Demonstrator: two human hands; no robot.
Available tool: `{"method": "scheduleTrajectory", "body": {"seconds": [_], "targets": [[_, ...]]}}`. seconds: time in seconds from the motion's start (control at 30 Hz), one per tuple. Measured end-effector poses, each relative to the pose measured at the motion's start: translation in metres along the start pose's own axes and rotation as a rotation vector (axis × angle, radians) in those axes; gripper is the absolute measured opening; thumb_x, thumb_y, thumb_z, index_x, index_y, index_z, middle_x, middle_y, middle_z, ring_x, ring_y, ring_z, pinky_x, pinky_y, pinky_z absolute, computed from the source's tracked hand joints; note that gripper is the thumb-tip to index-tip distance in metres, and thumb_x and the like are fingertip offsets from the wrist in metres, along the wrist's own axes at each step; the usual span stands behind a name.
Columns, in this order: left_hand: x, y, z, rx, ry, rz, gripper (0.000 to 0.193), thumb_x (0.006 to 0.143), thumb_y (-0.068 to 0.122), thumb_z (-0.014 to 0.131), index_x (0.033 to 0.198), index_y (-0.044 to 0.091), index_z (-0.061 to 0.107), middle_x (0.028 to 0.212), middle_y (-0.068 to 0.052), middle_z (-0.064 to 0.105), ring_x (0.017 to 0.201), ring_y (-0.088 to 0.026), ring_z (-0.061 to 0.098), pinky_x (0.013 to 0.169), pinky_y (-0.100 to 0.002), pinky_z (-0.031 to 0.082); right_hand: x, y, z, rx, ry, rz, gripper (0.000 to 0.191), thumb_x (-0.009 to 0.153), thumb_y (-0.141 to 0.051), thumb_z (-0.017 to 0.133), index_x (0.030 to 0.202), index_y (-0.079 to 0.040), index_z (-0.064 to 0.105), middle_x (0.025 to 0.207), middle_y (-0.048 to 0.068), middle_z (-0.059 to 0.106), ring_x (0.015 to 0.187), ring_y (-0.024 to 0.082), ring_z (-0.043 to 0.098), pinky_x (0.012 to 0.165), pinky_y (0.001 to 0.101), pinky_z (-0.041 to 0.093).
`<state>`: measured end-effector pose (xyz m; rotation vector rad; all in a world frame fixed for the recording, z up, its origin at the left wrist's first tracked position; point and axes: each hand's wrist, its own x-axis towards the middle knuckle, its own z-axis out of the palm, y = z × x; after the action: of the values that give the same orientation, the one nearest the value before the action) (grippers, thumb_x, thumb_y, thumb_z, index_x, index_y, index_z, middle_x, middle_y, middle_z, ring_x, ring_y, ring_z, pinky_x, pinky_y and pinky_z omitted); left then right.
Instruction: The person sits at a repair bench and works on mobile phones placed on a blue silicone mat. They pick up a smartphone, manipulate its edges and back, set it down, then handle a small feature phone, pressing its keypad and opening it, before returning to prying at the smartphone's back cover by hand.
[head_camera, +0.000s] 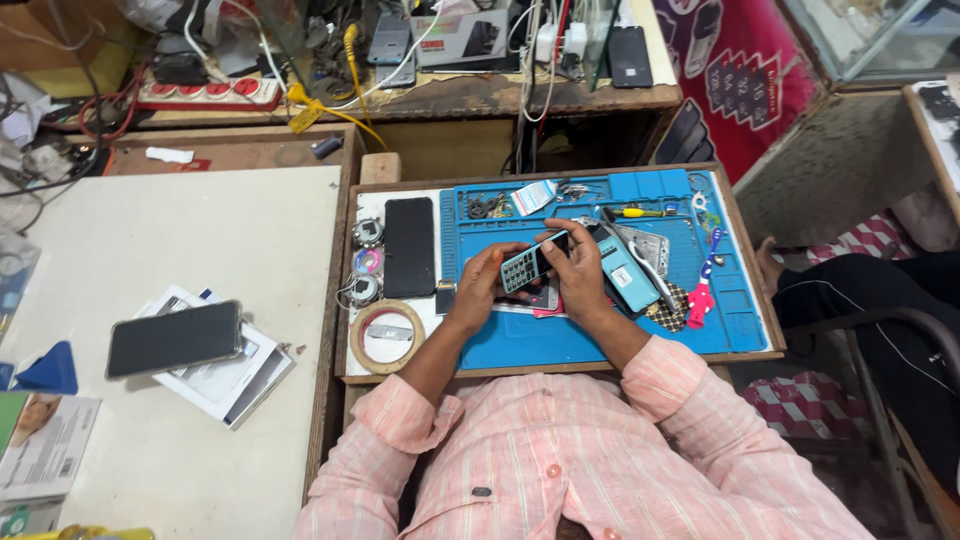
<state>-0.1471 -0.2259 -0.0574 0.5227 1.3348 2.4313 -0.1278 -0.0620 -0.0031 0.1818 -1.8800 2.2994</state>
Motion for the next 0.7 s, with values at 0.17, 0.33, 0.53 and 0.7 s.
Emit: {"method": "scheduleTrajectory", "body": {"seconds": [0.17, 0.33, 0.53, 0.7], "targets": [[0.006, 0.003, 0.004, -0.095, -0.099, -0.167, 0.059, 0.098, 0.032, 0.067, 0.147, 0.005, 0.046, 0.132, -0.013, 0.062, 0.109, -0.022, 0.071, 0.086, -0.036, 0.063, 0.004, 0.002, -0.014, 0.076, -0.133, -0.097, 0.043, 0.101, -0.013, 0.065, 0.14, -0.001, 0.052, 0.124, 0.011, 0.059, 0.113, 0.015, 0.06, 0.095, 0.028, 0.054], [0.006, 0.003, 0.008, -0.128, -0.149, -0.236, 0.089, 0.087, 0.02, 0.079, 0.162, 0.016, 0.03, 0.138, -0.013, 0.059, 0.115, -0.022, 0.067, 0.086, -0.032, 0.06, 0.003, 0.006, -0.02, -0.178, -0.144, -0.368, 0.048, 0.104, -0.014, 0.063, 0.147, 0.001, 0.05, 0.142, 0.014, 0.048, 0.134, 0.022, 0.052, 0.114, 0.0359, 0.045], [0.01, -0.004, 0.006, -0.141, -0.124, -0.209, 0.112, 0.084, 0.016, 0.083, 0.168, 0.023, 0.009, 0.134, -0.019, 0.061, 0.113, -0.023, 0.065, 0.086, -0.034, 0.059, 0.002, 0.011, -0.017, -0.485, -0.149, -0.369, 0.049, 0.1, -0.022, 0.067, 0.144, -0.005, 0.053, 0.148, 0.014, 0.048, 0.133, 0.024, 0.056, 0.1, 0.0343, 0.052], [0.011, -0.003, 0.004, -0.256, 0.047, -0.086, 0.112, 0.087, 0.011, 0.078, 0.166, 0.03, 0.0, 0.136, -0.015, 0.06, 0.116, -0.024, 0.066, 0.094, -0.039, 0.059, 0.0, 0.02, -0.015, -0.477, -0.152, -0.337, 0.035, 0.097, -0.017, 0.069, 0.129, -0.004, 0.064, 0.14, 0.014, 0.054, 0.121, 0.024, 0.064, 0.099, 0.0338, 0.057]]}}
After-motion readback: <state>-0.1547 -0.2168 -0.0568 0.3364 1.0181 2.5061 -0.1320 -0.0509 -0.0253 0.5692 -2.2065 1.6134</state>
